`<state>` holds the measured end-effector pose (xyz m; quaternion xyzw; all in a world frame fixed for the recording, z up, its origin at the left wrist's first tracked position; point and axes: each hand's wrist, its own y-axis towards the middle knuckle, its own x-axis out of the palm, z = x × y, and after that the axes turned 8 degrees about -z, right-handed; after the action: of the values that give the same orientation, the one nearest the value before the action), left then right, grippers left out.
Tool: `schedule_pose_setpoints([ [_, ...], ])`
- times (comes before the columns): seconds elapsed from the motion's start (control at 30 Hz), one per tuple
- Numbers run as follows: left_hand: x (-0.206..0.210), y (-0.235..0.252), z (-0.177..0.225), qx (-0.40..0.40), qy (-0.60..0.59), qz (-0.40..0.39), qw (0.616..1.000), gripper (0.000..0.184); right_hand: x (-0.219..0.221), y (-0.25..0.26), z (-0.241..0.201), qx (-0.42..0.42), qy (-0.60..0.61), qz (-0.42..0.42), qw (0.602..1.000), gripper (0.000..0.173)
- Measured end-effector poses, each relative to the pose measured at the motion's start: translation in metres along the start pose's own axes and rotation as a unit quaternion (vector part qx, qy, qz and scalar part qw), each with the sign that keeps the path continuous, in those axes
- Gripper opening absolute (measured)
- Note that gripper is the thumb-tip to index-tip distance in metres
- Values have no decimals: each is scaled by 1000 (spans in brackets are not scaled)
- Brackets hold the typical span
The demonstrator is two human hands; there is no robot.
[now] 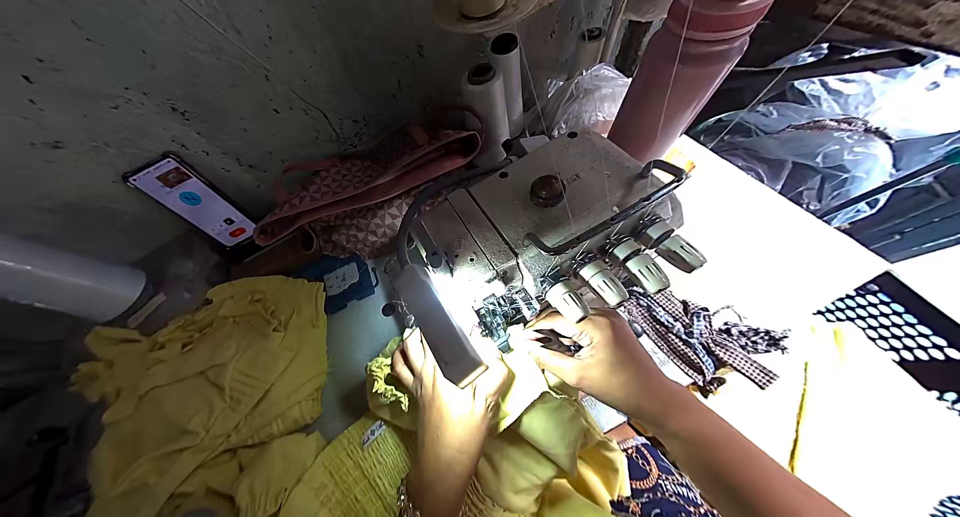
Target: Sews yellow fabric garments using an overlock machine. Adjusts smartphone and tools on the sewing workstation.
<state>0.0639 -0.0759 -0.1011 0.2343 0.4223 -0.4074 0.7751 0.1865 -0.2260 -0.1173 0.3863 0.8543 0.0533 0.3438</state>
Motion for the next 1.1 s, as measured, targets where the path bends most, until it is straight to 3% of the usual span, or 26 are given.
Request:
schedule_pose_setpoints([
  [0.3,3,4,1,-3,15,18,1000,50,4,1,-2,2,-19,23,1000,22],
  [0.7,4,6,-2,-16,15,20,1000,66,6,2,-3,3,-38,38,999,22],
  [1.1,-2,9,3,-8,31,-5,999,65,8,2,-5,27,-31,30,999,24],
])
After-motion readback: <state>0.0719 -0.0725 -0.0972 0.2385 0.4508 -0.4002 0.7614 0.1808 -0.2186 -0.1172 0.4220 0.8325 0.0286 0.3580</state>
